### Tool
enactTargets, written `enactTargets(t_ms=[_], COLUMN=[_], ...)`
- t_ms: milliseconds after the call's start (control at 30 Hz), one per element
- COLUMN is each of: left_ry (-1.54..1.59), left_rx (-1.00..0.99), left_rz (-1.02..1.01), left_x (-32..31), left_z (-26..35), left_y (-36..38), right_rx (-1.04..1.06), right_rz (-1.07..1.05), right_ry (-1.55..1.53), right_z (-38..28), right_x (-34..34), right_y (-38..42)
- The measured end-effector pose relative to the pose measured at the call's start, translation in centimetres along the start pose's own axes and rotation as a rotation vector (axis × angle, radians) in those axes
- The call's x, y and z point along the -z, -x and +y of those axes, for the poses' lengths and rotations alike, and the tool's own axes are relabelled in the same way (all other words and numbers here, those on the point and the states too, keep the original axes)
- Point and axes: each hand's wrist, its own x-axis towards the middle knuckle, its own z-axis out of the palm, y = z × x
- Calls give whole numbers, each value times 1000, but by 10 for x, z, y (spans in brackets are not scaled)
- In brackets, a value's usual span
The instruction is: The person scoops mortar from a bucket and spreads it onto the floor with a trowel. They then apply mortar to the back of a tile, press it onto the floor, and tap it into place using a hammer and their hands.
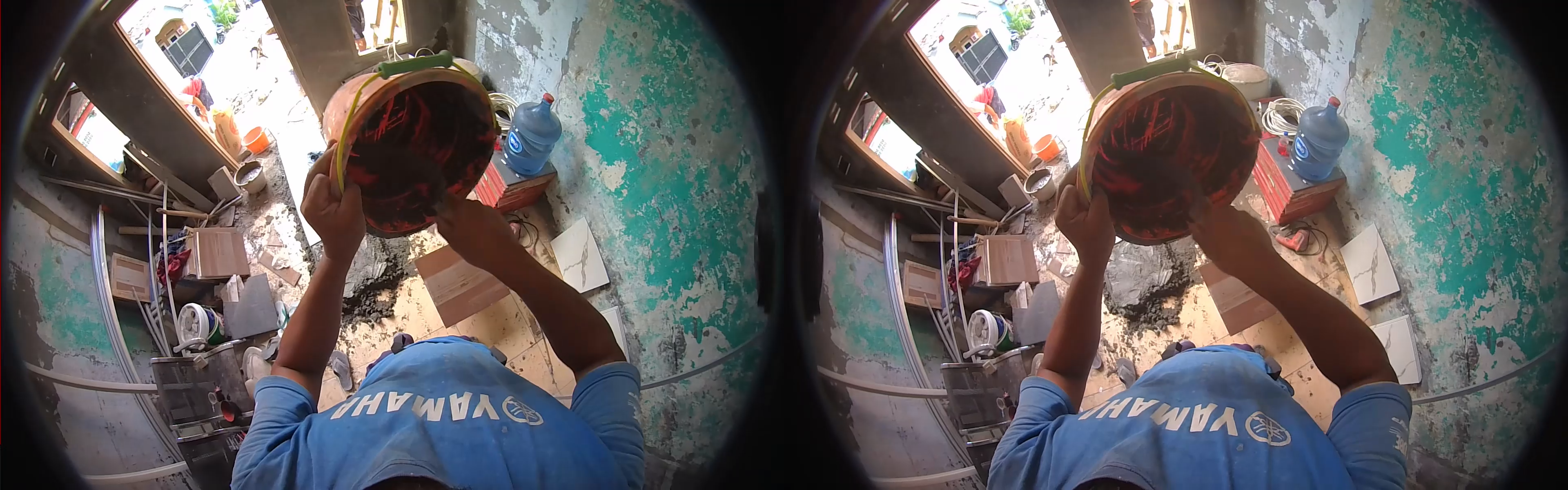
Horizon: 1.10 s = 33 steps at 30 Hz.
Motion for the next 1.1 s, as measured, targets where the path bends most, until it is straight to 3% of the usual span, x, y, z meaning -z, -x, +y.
enactTargets(t_ms=[67,100,167,200,300,367,400,467,500,533,633,700,733,800,1033,1100], left_ry=[-4,-15,-8,-6,-15,30,74,74,136,192,166,170,170,186,126,43], left_rx=[-2,-5,-42,-76,-238,-309,-382,-404,-388,-367,-282,-166,-165,83,195,174], left_rz=[6,17,32,30,11,3,-16,-50,-87,-128,-180,-221,-227,-194,-115,-7], left_x=[1,1,1,5,5,0,-1,2,4,6,6,6,7,8,-3,-9], left_z=[2,2,3,4,18,29,36,43,41,41,34,25,18,9,-11,-24], left_y=[4,1,0,2,-3,-8,-11,-16,-19,-19,-12,-5,0,6,15,18], right_rx=[-475,-468,-209,-405,-293,79,71,-1067,-1102,-1214,-1206,-1153,-1155,-1086,-1148,-1132], right_rz=[-404,-396,-334,-412,-233,-56,-51,-437,-492,-526,-605,-635,-632,-579,-492,-477], right_ry=[335,345,566,475,395,284,285,-725,-941,-960,-1130,-1451,-1456,-1541,-1564,-1566], right_z=[-11,-4,15,23,78,104,83,42,39,33,21,17,13,6,-5,-2], right_x=[8,8,5,13,19,11,19,34,28,22,-3,-15,-18,-18,-5,-8], right_y=[-2,-4,1,-8,-10,-12,-21,-32,-24,-20,-2,5,8,3,-10,-2])
